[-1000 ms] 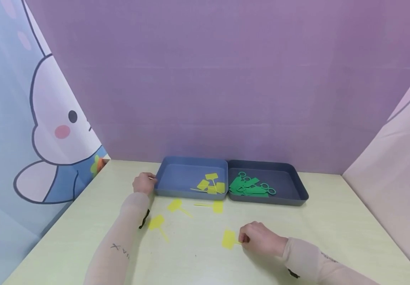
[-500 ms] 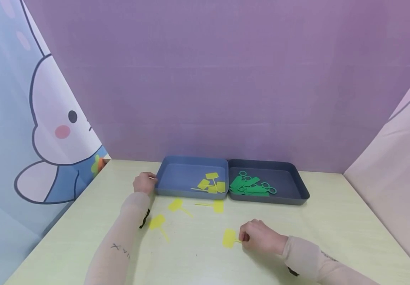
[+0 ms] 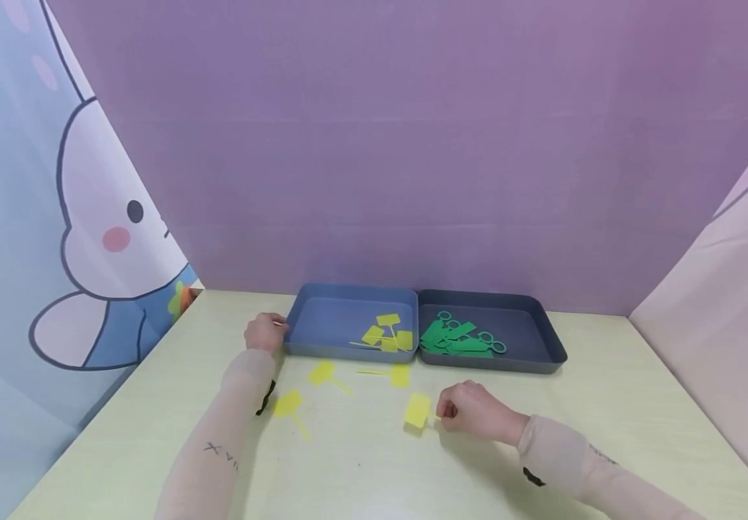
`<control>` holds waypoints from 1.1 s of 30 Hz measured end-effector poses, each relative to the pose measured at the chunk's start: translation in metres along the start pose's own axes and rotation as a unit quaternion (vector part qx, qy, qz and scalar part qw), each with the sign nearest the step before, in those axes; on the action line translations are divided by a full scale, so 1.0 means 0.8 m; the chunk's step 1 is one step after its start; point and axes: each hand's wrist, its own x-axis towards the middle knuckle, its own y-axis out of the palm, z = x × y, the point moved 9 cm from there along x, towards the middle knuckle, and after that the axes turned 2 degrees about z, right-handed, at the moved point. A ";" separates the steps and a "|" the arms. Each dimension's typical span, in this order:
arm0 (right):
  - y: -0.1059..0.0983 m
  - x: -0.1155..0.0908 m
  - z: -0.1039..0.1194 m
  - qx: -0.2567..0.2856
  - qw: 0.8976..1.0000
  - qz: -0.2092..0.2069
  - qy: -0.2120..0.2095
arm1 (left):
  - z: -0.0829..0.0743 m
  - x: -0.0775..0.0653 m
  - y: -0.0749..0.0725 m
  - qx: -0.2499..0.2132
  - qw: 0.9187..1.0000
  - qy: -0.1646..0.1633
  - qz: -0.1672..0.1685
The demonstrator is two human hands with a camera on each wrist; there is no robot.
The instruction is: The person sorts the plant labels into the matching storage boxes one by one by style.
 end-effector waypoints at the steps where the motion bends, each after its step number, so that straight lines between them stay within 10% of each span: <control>1: -0.004 0.002 0.000 -0.001 1.000 -0.003 0.003 | 0.000 0.000 0.000 0.001 1.000 0.000 -0.001; 33: -0.073 0.059 -0.025 -0.006 0.997 -0.046 0.063 | 0.000 0.002 -0.001 -0.008 1.000 0.001 0.001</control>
